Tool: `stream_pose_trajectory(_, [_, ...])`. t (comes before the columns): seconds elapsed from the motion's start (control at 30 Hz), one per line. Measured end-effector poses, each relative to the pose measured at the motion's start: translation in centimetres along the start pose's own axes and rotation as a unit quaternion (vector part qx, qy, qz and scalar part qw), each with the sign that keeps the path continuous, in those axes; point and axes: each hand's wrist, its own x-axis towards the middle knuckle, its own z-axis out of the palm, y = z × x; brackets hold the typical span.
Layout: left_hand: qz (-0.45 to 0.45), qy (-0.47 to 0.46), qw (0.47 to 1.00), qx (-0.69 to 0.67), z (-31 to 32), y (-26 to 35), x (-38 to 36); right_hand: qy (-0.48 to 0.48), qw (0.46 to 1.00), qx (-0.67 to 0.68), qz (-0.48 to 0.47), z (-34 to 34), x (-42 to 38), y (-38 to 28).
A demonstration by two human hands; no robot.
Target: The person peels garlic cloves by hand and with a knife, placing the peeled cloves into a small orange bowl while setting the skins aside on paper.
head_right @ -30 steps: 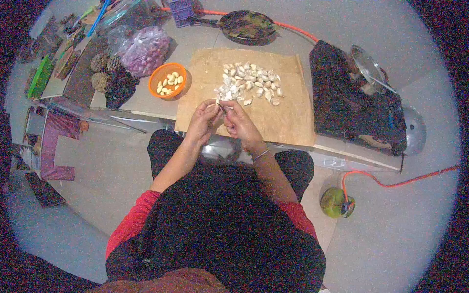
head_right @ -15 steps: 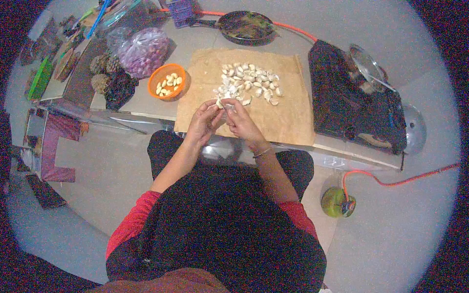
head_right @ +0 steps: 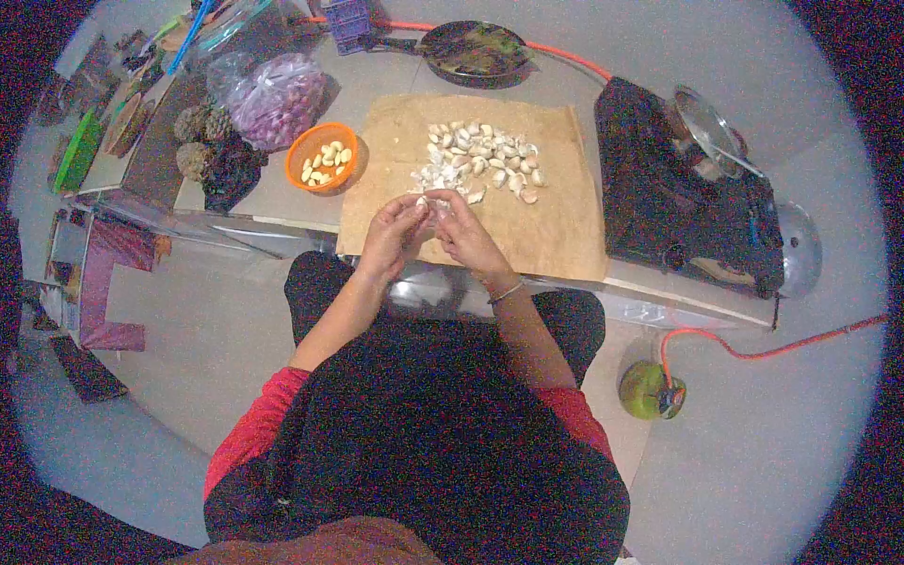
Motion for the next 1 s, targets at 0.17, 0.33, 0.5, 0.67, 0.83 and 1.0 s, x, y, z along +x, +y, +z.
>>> stream_pose_trajectory(0.17, [-0.014,0.006,0.999,-0.040,-0.1,0.0,0.1,0.040,0.999,-0.022,-0.005,-0.5,0.3,0.5])
stream_pose_trajectory(0.33, [-0.031,-0.009,0.999,-0.042,0.1,0.4,-0.1,0.051,0.997,-0.040,-0.044,-1.4,0.8,1.3])
stream_pose_trajectory(0.5, [-0.046,-0.025,0.997,-0.055,0.3,0.6,-0.3,0.061,0.996,-0.057,-0.031,-2.1,0.5,1.0])
stream_pose_trajectory(0.67, [-0.015,-0.050,0.999,-0.003,-0.2,0.3,-0.1,0.111,0.987,-0.101,-0.060,-4.0,1.3,2.2])
stream_pose_trajectory(0.83, [0.044,-0.068,0.992,0.095,-0.7,0.4,0.0,0.141,0.966,-0.198,-0.083,-4.4,1.9,3.5])
stream_pose_trajectory(1.0, [0.025,-0.056,0.995,0.074,-0.1,1.1,-0.5,0.025,0.975,-0.183,-0.121,-3.8,1.5,3.2])
